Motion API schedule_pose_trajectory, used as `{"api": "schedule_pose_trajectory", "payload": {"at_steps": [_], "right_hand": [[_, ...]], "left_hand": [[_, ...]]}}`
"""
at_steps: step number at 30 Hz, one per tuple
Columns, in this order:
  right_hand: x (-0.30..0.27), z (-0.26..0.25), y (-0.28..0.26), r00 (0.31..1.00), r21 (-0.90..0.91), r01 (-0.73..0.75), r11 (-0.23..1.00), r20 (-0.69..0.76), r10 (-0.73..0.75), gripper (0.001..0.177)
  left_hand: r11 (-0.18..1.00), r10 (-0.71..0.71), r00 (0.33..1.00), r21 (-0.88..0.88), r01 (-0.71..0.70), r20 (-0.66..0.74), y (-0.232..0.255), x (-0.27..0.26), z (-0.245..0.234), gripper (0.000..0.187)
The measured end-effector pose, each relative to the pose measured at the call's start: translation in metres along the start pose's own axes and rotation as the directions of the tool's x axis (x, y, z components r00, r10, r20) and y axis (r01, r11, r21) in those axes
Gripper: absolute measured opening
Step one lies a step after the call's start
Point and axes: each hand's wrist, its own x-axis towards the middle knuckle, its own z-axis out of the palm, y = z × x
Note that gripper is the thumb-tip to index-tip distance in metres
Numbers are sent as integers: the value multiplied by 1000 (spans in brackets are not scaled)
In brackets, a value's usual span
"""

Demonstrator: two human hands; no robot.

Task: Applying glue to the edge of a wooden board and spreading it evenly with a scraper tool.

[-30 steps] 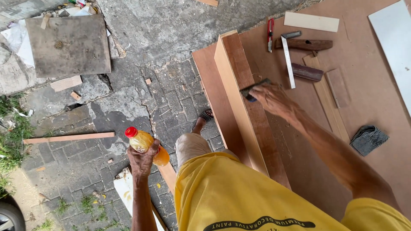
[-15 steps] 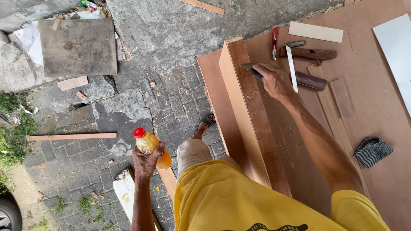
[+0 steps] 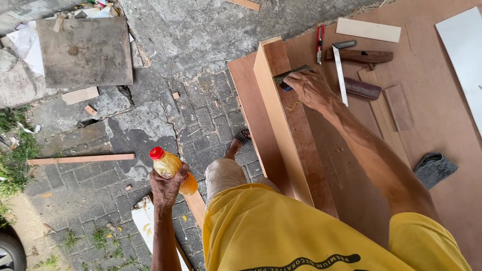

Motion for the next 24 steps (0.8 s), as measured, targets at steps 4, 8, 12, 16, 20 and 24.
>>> {"api": "schedule_pose_trajectory", "payload": {"at_steps": [4,8,12,16,20,24], "right_hand": [[-43,30,-1,998,17,6,1000,65,-7,44],[-91,-9,-40,984,101,-14,995,177,-4,29],[-147,-3,-65,958,206,-91,974,284,30,26],[-211,10,-90,970,250,-82,965,241,20,41],[-233,-16,-112,992,325,-93,941,115,58,29],[-223,-83,-129,948,465,-319,826,164,274,24]], "left_hand": [[999,32,999,-2,-32,8,9,-5,1,45],[996,85,995,-33,-83,55,11,-16,7,46],[991,126,987,-50,-121,96,27,-34,12,43],[986,152,982,-79,-144,107,21,-56,19,42],[981,180,975,-94,-169,130,21,-83,15,38],[981,188,971,-77,-178,145,11,-117,3,40]]}}
